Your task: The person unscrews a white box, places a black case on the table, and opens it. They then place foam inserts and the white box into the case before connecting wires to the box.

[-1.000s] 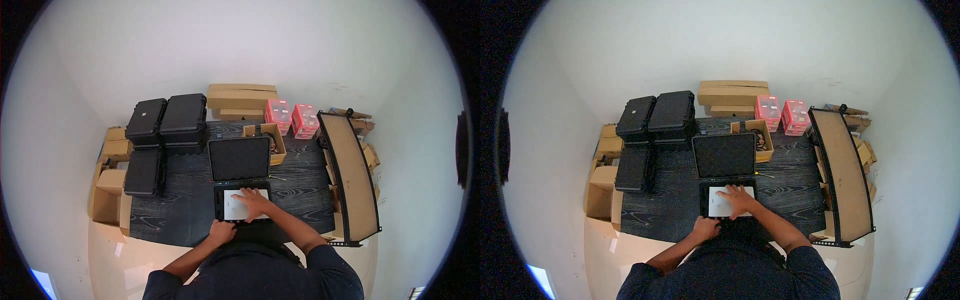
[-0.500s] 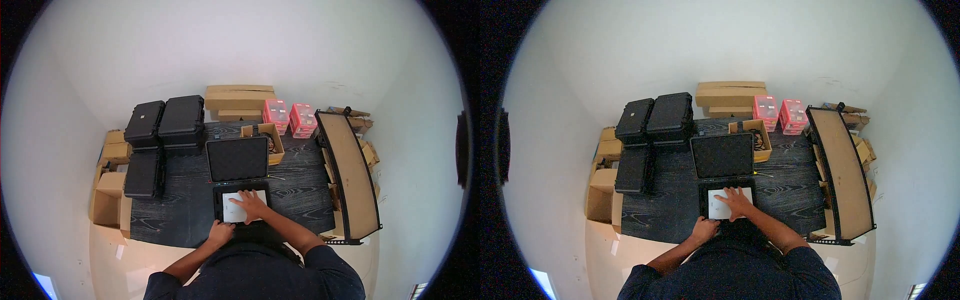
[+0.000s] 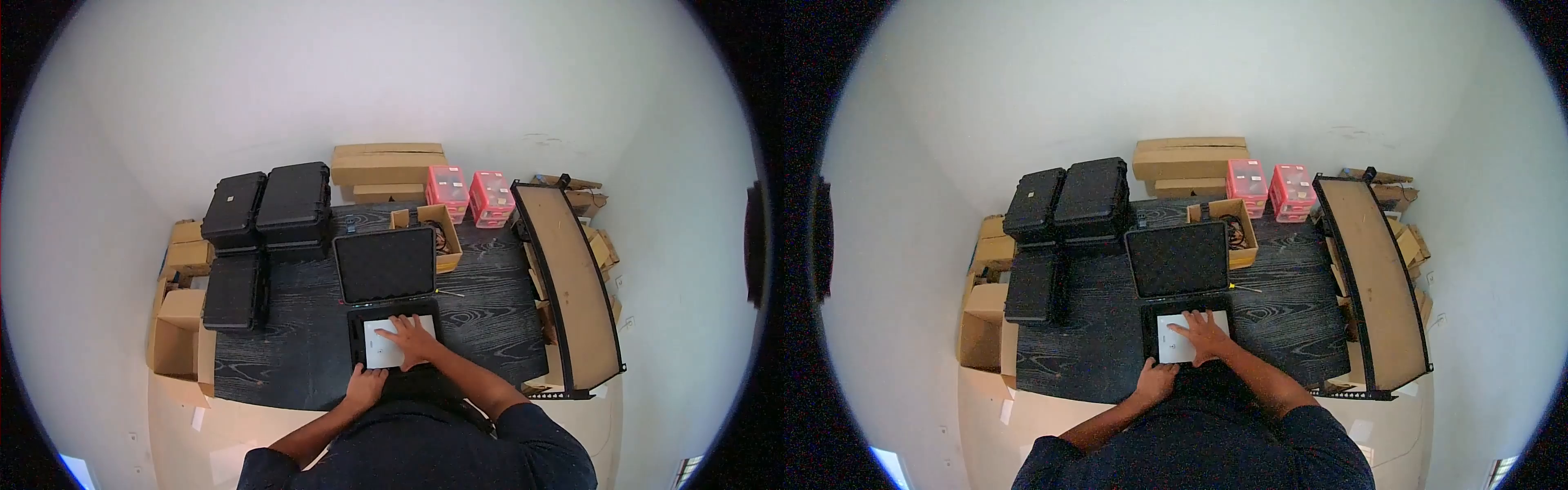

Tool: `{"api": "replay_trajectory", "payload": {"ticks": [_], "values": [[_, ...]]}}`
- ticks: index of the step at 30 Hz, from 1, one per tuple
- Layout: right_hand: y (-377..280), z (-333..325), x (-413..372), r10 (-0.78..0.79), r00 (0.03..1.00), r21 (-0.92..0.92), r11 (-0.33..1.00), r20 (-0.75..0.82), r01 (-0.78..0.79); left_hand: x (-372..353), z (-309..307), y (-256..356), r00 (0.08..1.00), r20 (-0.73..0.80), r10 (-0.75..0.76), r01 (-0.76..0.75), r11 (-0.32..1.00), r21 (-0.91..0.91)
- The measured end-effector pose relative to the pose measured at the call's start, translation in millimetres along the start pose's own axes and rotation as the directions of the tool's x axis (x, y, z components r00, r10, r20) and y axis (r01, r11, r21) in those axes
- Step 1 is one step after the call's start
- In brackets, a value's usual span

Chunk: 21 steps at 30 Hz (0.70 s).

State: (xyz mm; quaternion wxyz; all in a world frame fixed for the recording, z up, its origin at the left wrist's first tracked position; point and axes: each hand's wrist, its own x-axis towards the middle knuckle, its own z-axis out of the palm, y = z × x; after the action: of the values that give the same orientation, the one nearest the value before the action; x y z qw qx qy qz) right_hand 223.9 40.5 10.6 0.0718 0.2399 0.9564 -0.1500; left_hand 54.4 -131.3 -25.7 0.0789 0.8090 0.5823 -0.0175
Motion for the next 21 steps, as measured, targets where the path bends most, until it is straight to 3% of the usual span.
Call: {"api": "replay_trajectory", "payload": {"ticks": [14,17,21], "values": [[-4,-7,2,0.054,0.998,0.037,0.998,0.030,-0.055,2,0,-5,0.996,-0.075,0.049,-0.049,0.999,0.005],[-7,-9,2,0.061,0.997,0.024,0.998,0.049,-0.062,7,-10,-7,0.998,0.039,0.054,-0.054,0.998,0.011],[-8,-5,1,0.067,0.996,0.014,0.998,0.058,-0.068,5,1,-13,0.999,-0.005,0.054,-0.055,0.995,-0.083]]}}
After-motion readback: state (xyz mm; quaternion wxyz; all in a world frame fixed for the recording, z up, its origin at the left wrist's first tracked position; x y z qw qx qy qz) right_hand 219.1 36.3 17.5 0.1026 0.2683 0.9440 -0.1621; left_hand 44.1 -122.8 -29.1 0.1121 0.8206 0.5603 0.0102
